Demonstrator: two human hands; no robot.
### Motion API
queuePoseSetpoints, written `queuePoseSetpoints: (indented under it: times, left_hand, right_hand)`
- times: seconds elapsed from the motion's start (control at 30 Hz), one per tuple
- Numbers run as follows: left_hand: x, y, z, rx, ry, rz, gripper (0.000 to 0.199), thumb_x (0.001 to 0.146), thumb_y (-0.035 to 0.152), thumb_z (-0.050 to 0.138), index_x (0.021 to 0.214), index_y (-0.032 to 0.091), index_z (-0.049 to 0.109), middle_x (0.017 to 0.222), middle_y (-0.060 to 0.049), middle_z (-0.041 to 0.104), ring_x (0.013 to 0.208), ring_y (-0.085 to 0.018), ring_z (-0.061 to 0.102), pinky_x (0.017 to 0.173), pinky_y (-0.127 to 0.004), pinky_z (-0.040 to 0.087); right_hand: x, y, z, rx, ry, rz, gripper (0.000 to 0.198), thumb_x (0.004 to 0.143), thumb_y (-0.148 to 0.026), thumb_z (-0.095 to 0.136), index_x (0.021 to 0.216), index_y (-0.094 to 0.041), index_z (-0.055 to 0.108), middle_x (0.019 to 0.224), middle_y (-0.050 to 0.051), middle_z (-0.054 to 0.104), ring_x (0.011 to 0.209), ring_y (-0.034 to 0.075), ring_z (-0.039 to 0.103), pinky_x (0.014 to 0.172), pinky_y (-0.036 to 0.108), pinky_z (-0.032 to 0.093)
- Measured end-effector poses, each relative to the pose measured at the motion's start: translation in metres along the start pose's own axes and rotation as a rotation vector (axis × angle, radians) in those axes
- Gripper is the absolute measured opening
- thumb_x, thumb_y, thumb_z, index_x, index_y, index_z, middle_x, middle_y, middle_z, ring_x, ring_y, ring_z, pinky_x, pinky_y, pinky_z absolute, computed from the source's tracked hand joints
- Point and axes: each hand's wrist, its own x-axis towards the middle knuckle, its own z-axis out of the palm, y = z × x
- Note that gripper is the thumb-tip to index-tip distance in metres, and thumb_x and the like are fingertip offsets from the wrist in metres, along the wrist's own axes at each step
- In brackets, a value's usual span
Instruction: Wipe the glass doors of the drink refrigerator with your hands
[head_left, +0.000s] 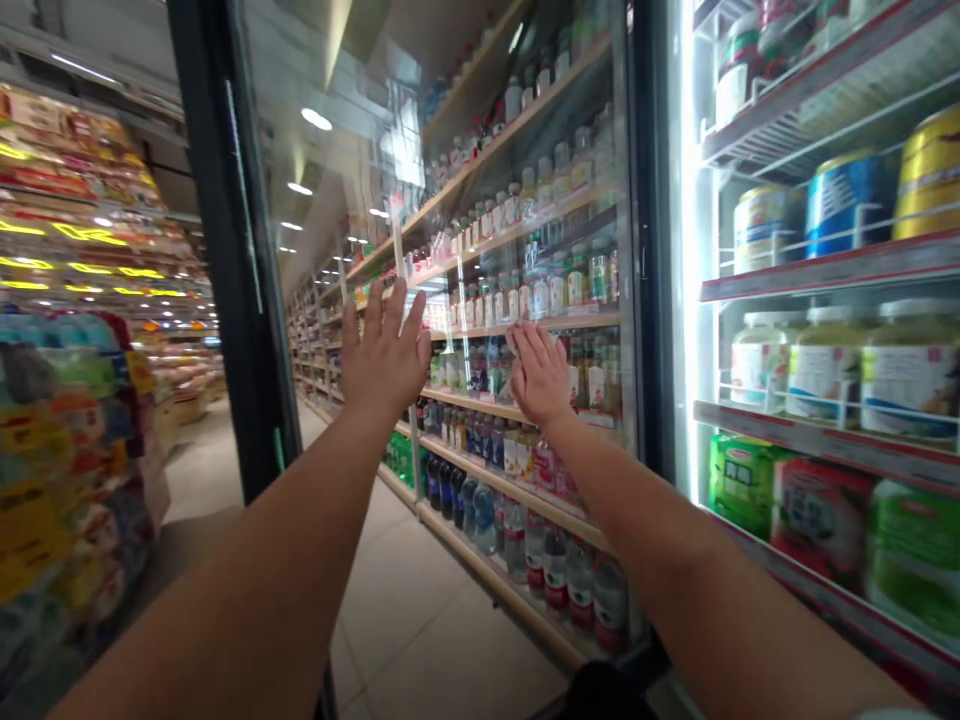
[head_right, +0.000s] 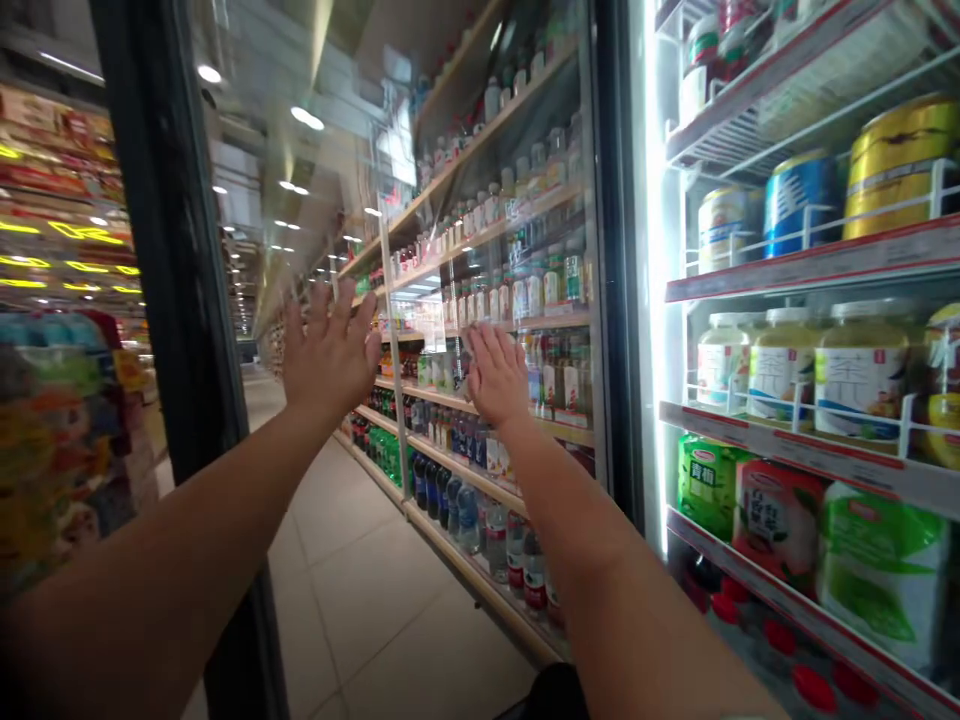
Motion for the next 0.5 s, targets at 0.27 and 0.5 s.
queuePoseSetpoints:
  times: [0.27, 0.5]
  left_hand:
    - [0.0, -0.001, 0.0, -0.021, 0.005, -0.006, 0.059, 0.1, 0.033, 0.041, 0.157, 0.023, 0.033, 0.167, -0.005, 0.021, 0.157, -0.027, 0.007, 0.127, -0.055, 0.0]
    - [-0.001, -0.002, 0.0, -0.032, -0.017, -0.028, 0.06, 0.098, 0.031, 0.043, 0.157, 0.023, 0.032, 0.167, -0.004, 0.02, 0.157, -0.026, 0.005, 0.128, -0.052, -0.004]
  right_hand:
    - [-0.011, 0.005, 0.011, 0.005, 0.235, 0.46, 0.059, 0.1, -0.029, 0.026, 0.154, -0.01, 0.037, 0.157, 0.019, 0.041, 0.15, 0.031, 0.028, 0.119, 0.058, 0.028]
    - [-0.038, 0.058, -0.006, -0.054, 0.073, 0.068, 0.056, 0.098, -0.029, 0.033, 0.151, -0.015, 0.043, 0.156, 0.014, 0.045, 0.15, 0.024, 0.03, 0.122, 0.05, 0.028]
